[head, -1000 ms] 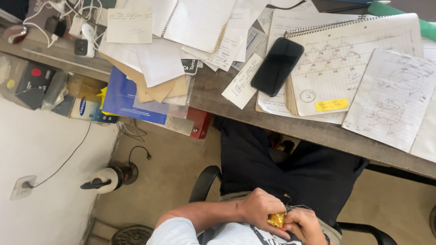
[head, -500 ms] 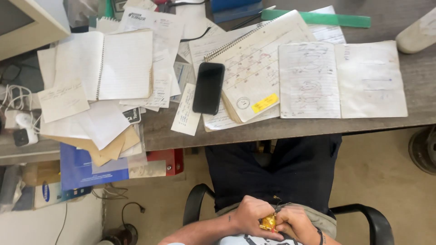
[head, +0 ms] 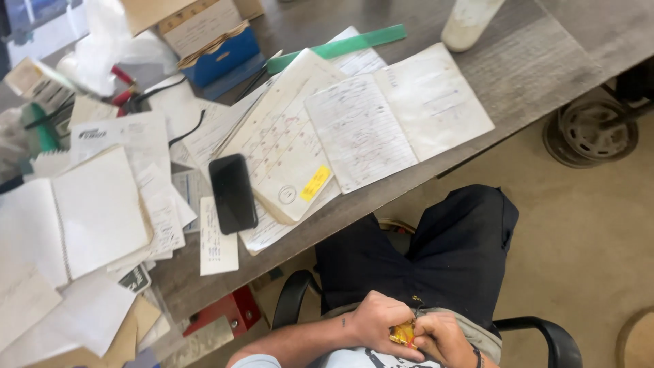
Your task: Inspecting and repairing a small transformer component using a tool and technical diagrams
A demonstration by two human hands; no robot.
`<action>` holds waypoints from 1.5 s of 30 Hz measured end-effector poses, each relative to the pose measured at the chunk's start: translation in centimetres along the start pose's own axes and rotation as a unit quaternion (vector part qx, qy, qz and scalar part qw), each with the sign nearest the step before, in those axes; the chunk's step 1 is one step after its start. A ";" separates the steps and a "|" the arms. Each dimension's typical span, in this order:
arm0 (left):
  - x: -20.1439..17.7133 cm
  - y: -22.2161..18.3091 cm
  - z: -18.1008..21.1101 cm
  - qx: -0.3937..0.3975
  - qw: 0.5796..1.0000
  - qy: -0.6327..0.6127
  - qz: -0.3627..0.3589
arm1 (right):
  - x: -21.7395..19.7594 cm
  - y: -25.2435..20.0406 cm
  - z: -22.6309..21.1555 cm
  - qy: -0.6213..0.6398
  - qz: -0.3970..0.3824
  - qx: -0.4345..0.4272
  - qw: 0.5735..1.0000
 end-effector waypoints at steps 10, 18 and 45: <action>2.5 1.7 -1.8 0.009 0.990 -0.043 -0.136 | -0.6 -2.5 -1.1 -0.062 0.150 0.015 0.987; 4.3 5.7 -3.3 -0.004 0.959 -0.064 -0.275 | -2.0 -2.6 -1.3 -0.148 0.250 0.027 0.956; 16.8 7.0 -9.2 0.166 0.852 0.240 -0.435 | -5.5 -8.8 9.0 0.150 0.352 0.450 0.807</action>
Point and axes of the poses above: each hand's wrist, its own y-axis towards the middle knuckle, its own x-axis out of the palm, z = x × y, the point moved 4 cm from there along y, towards the middle knuckle, and after that the axes turned 12 degrees about z, right-handed, at the moved point
